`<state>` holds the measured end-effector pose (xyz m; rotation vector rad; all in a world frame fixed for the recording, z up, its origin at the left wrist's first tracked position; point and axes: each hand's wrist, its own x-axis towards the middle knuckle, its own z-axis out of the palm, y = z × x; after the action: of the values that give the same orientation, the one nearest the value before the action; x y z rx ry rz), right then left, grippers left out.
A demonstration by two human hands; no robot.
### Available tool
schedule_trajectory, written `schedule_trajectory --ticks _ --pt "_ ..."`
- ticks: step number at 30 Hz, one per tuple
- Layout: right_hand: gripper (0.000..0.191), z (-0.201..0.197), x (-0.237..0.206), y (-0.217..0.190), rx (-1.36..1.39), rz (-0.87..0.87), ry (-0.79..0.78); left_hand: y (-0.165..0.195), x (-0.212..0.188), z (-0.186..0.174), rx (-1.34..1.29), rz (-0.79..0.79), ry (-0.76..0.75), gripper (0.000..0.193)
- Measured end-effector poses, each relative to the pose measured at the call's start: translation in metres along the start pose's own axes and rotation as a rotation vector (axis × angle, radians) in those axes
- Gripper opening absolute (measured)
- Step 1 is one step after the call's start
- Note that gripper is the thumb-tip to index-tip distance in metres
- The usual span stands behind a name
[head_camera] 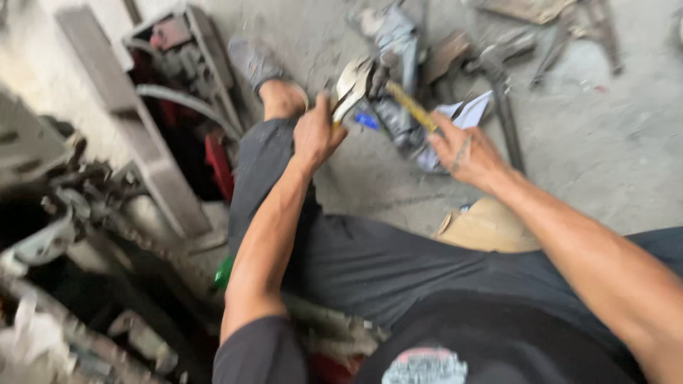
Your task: The person sits on the floor and uses a hammer and pliers to repeatedly strike and adjust a metal part. They wipe the part with a cloth, inspect it, and then use a welding torch to heat a small metal wire.
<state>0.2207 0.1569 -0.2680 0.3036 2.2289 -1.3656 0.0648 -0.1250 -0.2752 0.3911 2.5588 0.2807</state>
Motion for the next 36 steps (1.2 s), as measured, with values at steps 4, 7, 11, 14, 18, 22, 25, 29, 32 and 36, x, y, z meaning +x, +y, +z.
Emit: schedule_trajectory --ticks 4,7,11,14,18,22,25,29,32,36 --pt "0.049 -0.017 -0.002 0.003 0.021 -0.115 0.138 0.005 0.011 0.004 0.02 0.057 0.017 0.052" --pt "0.047 -0.027 -0.008 0.001 0.041 -0.007 0.097 0.005 0.009 0.004 0.011 -0.015 -0.015 0.052" --pt "0.044 -0.034 -0.015 0.0 0.034 -0.056 0.14 0.004 0.007 0.001 -0.046 0.031 -0.023 0.051" --pt "0.045 -0.036 -0.016 -0.001 -0.038 -0.043 0.138 0.0 0.012 0.0 -0.033 -0.022 -0.067 0.05" --pt "0.046 -0.037 -0.013 -0.001 -0.113 0.05 0.121 -0.013 0.019 0.004 0.004 0.039 -0.031 0.034" --pt "0.046 -0.035 -0.014 -0.001 -0.188 0.031 0.14 -0.023 0.023 0.017 -0.014 -0.038 -0.101 0.027" --pt "0.045 -0.032 -0.016 0.0 -0.202 0.029 0.13 -0.021 0.024 0.02 -0.019 0.021 -0.131 0.028" --pt "0.048 -0.033 -0.015 0.004 -0.217 0.017 0.129 -0.017 0.022 -0.005 -0.257 -0.244 -0.49 0.027" --pt "0.048 -0.034 -0.013 0.008 -0.221 0.001 0.145 -0.016 0.013 -0.03 -0.524 -0.286 -0.598 0.026" --pt "0.047 -0.033 -0.014 0.01 -0.219 -0.003 0.144 -0.016 0.0 -0.043 -0.827 -0.299 -0.637 0.031"
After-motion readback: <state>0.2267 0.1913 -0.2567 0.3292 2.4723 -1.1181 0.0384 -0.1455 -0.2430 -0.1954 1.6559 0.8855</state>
